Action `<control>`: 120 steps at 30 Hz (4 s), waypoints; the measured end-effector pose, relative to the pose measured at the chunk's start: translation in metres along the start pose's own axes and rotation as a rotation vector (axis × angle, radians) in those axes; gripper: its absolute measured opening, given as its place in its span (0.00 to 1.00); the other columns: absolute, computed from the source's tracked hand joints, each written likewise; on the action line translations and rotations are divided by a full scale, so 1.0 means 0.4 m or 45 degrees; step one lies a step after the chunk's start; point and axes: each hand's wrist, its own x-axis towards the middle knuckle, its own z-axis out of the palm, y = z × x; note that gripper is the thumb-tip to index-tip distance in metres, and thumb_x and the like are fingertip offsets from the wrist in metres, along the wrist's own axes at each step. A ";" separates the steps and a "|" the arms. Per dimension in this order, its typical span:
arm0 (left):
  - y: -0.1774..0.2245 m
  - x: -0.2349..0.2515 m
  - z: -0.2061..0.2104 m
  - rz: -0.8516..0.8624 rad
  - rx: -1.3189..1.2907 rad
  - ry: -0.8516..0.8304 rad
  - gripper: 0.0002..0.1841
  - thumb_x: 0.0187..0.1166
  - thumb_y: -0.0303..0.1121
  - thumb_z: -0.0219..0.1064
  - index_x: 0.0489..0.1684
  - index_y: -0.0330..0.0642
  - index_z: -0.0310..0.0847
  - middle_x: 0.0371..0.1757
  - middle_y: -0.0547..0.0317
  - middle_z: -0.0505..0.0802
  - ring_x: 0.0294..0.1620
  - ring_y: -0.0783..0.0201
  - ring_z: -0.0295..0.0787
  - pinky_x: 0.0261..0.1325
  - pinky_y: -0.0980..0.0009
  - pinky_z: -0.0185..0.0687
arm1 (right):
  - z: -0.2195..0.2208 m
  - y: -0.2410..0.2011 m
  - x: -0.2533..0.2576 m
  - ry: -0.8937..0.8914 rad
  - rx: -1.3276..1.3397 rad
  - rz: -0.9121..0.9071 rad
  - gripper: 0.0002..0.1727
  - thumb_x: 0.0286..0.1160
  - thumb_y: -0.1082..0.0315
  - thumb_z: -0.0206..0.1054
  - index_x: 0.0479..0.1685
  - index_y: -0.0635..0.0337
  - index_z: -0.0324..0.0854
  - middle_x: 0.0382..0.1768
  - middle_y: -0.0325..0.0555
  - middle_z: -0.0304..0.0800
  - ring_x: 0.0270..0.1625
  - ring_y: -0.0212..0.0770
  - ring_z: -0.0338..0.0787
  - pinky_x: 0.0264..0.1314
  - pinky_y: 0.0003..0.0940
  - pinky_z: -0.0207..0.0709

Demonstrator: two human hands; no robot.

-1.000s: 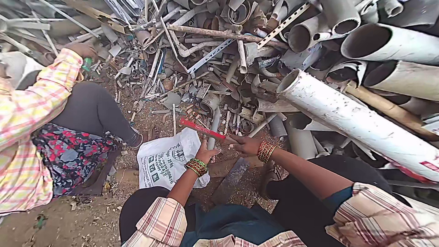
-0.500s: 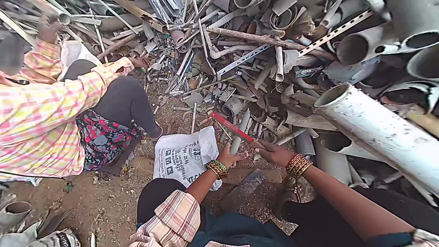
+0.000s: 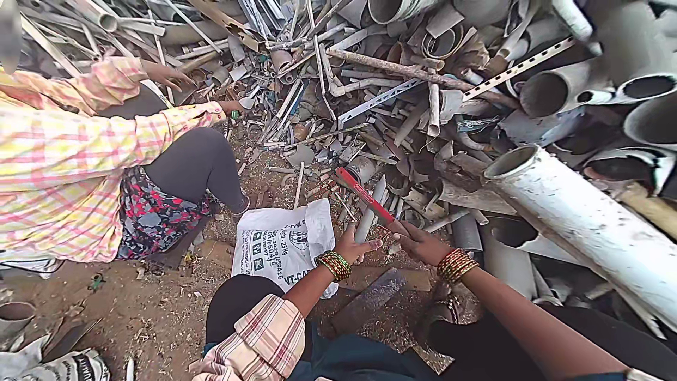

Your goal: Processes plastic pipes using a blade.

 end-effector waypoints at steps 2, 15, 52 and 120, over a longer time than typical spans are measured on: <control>-0.003 0.003 0.001 0.005 -0.049 -0.002 0.40 0.80 0.31 0.72 0.88 0.36 0.49 0.46 0.50 0.79 0.19 0.73 0.67 0.23 0.77 0.68 | 0.013 -0.004 -0.008 -0.056 0.015 -0.009 0.28 0.94 0.59 0.51 0.87 0.63 0.58 0.47 0.61 0.82 0.39 0.48 0.82 0.48 0.48 0.77; -0.015 0.001 -0.001 0.031 -0.279 -0.011 0.37 0.79 0.25 0.70 0.86 0.35 0.50 0.35 0.58 0.77 0.14 0.76 0.66 0.19 0.81 0.67 | 0.042 -0.007 -0.011 -0.143 0.073 -0.059 0.28 0.93 0.59 0.53 0.87 0.61 0.57 0.40 0.52 0.80 0.32 0.39 0.78 0.39 0.40 0.75; 0.003 -0.006 -0.019 0.057 0.333 -0.017 0.45 0.76 0.35 0.77 0.91 0.33 0.50 0.74 0.22 0.78 0.65 0.36 0.84 0.69 0.44 0.77 | 0.023 0.064 0.020 -0.009 -0.082 -0.185 0.26 0.86 0.64 0.59 0.78 0.69 0.68 0.40 0.59 0.84 0.34 0.46 0.82 0.42 0.49 0.76; -0.002 0.008 0.016 0.021 -0.150 0.147 0.27 0.79 0.14 0.57 0.80 0.26 0.61 0.44 0.53 0.84 0.26 0.73 0.78 0.31 0.78 0.77 | 0.014 -0.001 -0.005 0.006 0.011 0.024 0.29 0.94 0.58 0.53 0.88 0.63 0.59 0.55 0.65 0.83 0.47 0.52 0.85 0.57 0.51 0.76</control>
